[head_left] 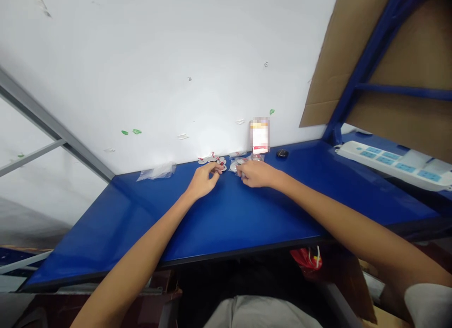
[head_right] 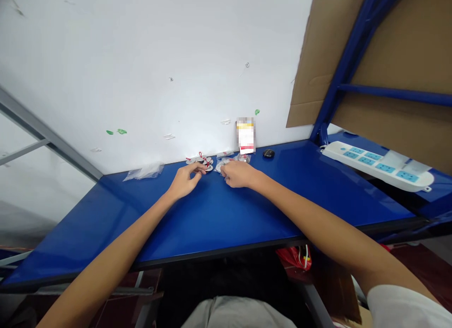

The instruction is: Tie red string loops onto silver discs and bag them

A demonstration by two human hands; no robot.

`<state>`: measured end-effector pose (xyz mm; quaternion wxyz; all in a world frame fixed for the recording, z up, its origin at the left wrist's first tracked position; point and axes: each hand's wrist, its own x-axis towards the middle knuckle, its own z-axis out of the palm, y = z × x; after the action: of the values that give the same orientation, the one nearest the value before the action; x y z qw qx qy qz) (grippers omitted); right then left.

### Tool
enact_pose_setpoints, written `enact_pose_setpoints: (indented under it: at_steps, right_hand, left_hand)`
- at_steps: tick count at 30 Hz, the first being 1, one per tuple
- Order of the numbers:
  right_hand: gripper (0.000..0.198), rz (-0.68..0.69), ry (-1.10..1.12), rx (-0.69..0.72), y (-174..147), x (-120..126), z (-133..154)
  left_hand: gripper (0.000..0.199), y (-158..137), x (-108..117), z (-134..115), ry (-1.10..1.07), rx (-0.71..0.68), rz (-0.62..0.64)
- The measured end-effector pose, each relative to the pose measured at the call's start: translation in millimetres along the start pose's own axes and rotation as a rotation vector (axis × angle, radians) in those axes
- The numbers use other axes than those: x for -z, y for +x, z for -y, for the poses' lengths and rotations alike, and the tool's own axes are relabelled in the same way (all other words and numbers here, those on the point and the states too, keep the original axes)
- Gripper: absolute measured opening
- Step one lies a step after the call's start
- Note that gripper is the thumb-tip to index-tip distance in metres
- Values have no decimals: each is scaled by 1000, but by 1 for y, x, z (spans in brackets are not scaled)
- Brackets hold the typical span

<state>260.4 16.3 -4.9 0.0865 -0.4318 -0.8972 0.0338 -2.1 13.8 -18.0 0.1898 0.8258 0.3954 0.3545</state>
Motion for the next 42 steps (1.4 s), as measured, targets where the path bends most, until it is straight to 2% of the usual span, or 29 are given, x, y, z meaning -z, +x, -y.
enact_pose_setpoints:
  at_steps: [4, 8, 12, 18, 27, 31, 34, 37, 38, 40, 42]
  right_hand:
    - [39, 87, 89, -14, -2, 11, 3]
    - [28, 90, 24, -8, -2, 12, 3]
    - [20, 4, -4, 29, -2, 14, 5]
    - [17, -211, 30, 49, -2, 21, 6]
    - [17, -223, 54, 79, -2, 16, 13]
    - [19, -221, 62, 101, -2, 15, 14]
    - [16, -233, 73, 88, -2, 13, 10]
    - [16, -241, 83, 74, -2, 12, 8]
    - [16, -239, 86, 70, -1, 11, 8]
    - [16, -230, 88, 54, -1, 11, 8]
    - [15, -218, 89, 36, -1, 12, 7]
  left_hand:
    - [31, 0, 1, 9, 64, 104, 54]
    - [28, 2, 2, 24, 146, 147, 5]
    - [27, 7, 0, 37, 303, 76, -107]
    - [42, 10, -7, 43, 460, -159, -21]
    - [31, 11, -8, 49, 444, -117, 33]
    - [36, 15, 12, 47, 482, -97, -40]
    - [38, 14, 50, 56, 628, 65, -146]
    - [45, 4, 91, 79, 846, 368, -225]
    - [53, 0, 103, 88, 899, 480, -203]
    - [65, -8, 120, 104, 919, 695, -75]
    - [66, -13, 130, 114, 888, 809, 33]
